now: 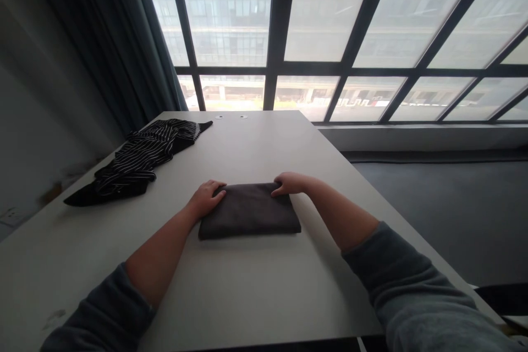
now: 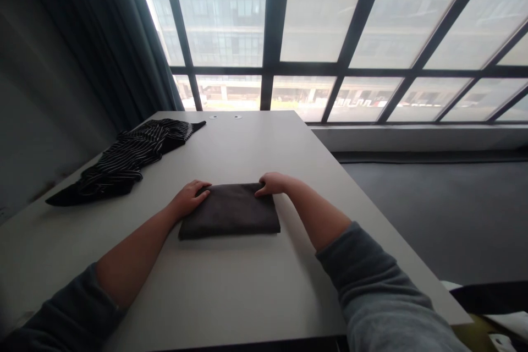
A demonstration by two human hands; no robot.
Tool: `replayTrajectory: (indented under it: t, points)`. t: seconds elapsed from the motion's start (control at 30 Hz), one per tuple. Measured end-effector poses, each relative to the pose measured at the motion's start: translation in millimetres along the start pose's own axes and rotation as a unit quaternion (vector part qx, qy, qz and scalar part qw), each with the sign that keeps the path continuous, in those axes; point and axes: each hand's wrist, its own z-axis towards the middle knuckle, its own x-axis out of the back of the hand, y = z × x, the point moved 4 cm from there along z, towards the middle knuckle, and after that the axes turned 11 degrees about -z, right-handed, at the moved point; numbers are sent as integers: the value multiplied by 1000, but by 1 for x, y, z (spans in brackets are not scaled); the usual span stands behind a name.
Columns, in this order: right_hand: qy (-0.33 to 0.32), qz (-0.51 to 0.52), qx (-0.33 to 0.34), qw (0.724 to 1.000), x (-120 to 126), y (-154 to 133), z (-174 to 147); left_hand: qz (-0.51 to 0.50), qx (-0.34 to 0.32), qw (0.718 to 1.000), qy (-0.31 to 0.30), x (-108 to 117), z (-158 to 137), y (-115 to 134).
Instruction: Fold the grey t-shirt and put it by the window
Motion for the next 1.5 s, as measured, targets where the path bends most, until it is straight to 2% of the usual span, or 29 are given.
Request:
replayTrajectory:
  t: [0.07,0.13,0.2,0.27,0.37,0.47,0.57,0.73,0.8,0.9,1.0,1.13,1.33,1.5]
  points:
    - [-48,2,29,998,13,5,8,-12,16,1000,6,3,1,-5]
    - [-77,46,50,995,22,10,17,-19,32,999,9,5,3,-9]
    - [-100,140,49,984,25,17,26,-26,46,998,16,7,4,-10]
    - [-118,246,39,961,25,25,38,-32,58,997,35,8,4,-9]
    - [-105,343,31,933,25,44,63,-35,62,993,92,9,5,-9]
    - [-50,399,2,916,31,76,87,-38,75,985,147,10,4,-13]
    - [38,429,-67,900,37,124,102,-38,97,981,161,9,2,-20]
    - [184,411,-252,857,27,221,95,4,90,989,118,5,2,-20]
    - [238,352,-329,843,17,255,85,15,93,990,106,5,2,-19]
    - [279,194,-427,838,4,286,70,27,101,990,94,5,2,-18]
    - [280,111,-479,825,-7,296,62,47,104,990,81,4,2,-16]
    - [281,118,-504,808,-19,292,61,81,102,990,63,3,0,-13]
    - [335,127,-518,777,-36,287,57,143,108,983,30,-3,-2,-2]
    - [342,139,-533,761,-44,290,53,183,67,981,-22,-19,0,18]
